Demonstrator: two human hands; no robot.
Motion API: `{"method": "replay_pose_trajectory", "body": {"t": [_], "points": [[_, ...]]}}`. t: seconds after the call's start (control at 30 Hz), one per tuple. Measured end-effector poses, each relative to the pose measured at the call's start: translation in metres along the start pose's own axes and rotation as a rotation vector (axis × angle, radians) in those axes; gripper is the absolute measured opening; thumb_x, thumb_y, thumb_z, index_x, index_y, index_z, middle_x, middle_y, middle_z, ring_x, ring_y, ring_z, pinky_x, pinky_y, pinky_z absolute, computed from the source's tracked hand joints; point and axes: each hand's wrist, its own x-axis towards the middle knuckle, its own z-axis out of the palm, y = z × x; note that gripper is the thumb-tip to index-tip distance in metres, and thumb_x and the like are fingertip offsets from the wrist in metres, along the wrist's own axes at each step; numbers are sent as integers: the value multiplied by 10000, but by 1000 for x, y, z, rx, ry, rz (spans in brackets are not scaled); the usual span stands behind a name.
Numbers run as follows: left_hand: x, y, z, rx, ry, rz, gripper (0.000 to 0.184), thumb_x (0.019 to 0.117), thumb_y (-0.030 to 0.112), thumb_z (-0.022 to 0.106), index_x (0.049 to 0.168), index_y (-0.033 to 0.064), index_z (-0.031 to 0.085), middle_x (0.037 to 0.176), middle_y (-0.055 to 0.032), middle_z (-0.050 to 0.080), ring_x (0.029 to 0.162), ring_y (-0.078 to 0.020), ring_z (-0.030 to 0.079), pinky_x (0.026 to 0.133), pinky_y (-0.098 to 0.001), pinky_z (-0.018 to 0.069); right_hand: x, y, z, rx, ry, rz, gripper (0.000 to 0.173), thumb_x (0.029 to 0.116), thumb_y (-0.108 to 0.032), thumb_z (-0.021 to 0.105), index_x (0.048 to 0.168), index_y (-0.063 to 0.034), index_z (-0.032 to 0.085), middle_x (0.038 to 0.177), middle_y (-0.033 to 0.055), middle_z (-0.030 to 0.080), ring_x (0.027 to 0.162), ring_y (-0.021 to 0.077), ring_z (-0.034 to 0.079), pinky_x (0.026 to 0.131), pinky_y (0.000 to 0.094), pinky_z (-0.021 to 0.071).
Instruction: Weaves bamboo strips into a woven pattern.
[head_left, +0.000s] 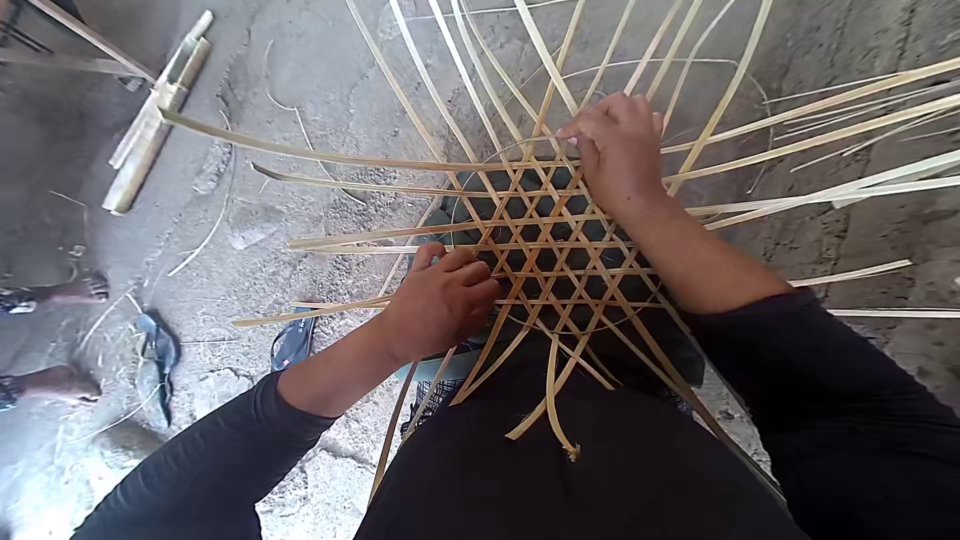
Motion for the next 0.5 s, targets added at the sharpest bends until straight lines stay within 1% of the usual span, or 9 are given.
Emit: {"method": "replay_pose_trajectory", "body": {"t": [0.13, 0.27, 0.33, 0.43, 0.5], "points": [[1, 1, 2, 7, -17, -29, 170, 928, 298, 591, 956, 188, 717, 978, -7, 682, 1065, -232, 608, 926, -520, 372, 0, 1, 1, -10, -14, -7, 291, 1078, -186, 452, 1167, -197, 729, 1179, 131, 658, 1158, 361, 579, 942, 560, 415], [-3, 4, 2, 2, -4, -51, 158, 938, 290, 598, 964, 187, 714, 995, 0, 684, 1081, -232, 599, 961, -536, 355, 1, 1, 0, -20, -24, -10, 291, 1081, -175, 445, 1176, -185, 720, 1176, 145, 655, 1149, 376, 584, 939, 574, 418], [-7, 4, 3, -3, 10, -68, 153, 951, 292, 600, 979, 205, 722, 1018, 14, 694, 1095, -225, 598, 967, -536, 352, 1, 0, 0, -15, -25, -11, 290, 1083, -170, 444, 1175, -182, 718, 1172, 142, 653, 1147, 370, 583, 938, 571, 413], [-10, 6, 0, -23, 43, -63, 200, 972, 321, 585, 1064, 254, 750, 1095, 21, 711, 1159, -230, 592, 984, -541, 359, 2, 3, 0, -17, -3, -4, 288, 1079, -173, 450, 1170, -195, 722, 1168, 128, 658, 1141, 357, 588, 935, 568, 418], [-8, 14, -1, -74, 37, -22, 260, 988, 359, 581, 1173, 293, 751, 1143, 15, 694, 1171, -223, 581, 984, -527, 374, 3, 4, -1, -23, -10, 16, 288, 1079, -180, 452, 1172, -206, 723, 1178, 120, 658, 1146, 354, 588, 946, 570, 421]]}}
